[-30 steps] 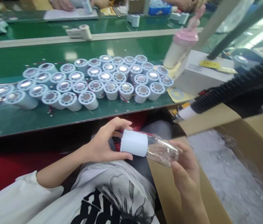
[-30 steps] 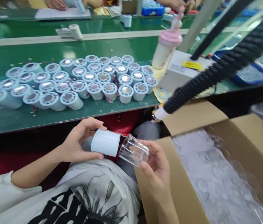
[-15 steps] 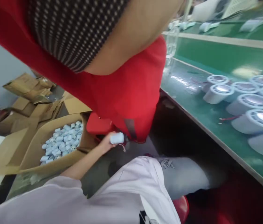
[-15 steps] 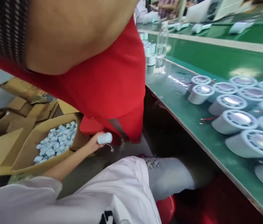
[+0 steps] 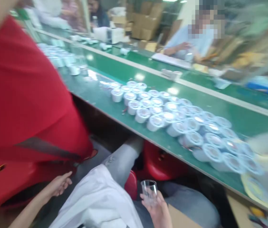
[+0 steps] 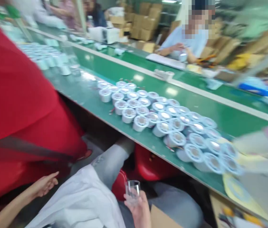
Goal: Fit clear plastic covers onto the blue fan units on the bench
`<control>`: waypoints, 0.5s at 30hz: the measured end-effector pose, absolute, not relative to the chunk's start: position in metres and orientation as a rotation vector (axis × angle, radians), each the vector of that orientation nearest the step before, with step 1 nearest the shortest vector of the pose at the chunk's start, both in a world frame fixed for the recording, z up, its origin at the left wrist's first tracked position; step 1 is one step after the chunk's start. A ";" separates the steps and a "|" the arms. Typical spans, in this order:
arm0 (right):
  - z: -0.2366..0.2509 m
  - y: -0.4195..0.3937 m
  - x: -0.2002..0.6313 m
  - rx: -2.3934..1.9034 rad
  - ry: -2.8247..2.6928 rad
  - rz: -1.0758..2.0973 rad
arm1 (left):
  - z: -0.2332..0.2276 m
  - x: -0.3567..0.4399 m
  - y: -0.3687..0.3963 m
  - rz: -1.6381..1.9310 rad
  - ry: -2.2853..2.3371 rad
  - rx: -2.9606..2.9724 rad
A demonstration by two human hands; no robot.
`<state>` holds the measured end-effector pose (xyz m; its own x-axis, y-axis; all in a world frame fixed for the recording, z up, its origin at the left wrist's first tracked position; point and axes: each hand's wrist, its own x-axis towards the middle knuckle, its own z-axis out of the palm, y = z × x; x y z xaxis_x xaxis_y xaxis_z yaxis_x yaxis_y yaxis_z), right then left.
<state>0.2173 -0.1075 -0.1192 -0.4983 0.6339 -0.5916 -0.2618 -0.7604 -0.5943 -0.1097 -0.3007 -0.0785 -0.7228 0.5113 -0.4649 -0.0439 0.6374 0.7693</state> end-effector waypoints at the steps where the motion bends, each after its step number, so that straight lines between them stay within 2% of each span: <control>1: -0.121 -0.106 0.216 -1.132 -0.552 2.199 | -0.078 -0.108 -0.260 0.963 2.112 0.510; 5: -0.119 -0.098 0.218 -1.071 -0.521 2.094 | -0.021 -0.081 -0.113 0.843 2.040 1.022; 7: -0.115 -0.094 0.225 -1.087 -0.511 2.059 | 0.018 -0.059 -0.056 0.616 2.297 1.548; 9: -0.111 -0.090 0.231 -1.108 -0.507 2.014 | 0.047 -0.040 -0.012 0.424 2.439 1.727; 12: -0.108 -0.083 0.240 -1.086 -0.539 1.956 | 0.059 -0.023 0.027 0.298 2.431 1.766; 15: -0.104 -0.077 0.247 -1.059 -0.633 1.930 | 0.052 -0.023 0.036 0.335 2.381 1.791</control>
<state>0.2470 -0.0770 -0.1035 -0.3051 0.8454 -0.4384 -0.4215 -0.5327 -0.7339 -0.0228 0.0363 0.0524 -0.2794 0.9600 0.0190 0.9280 0.2649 0.2619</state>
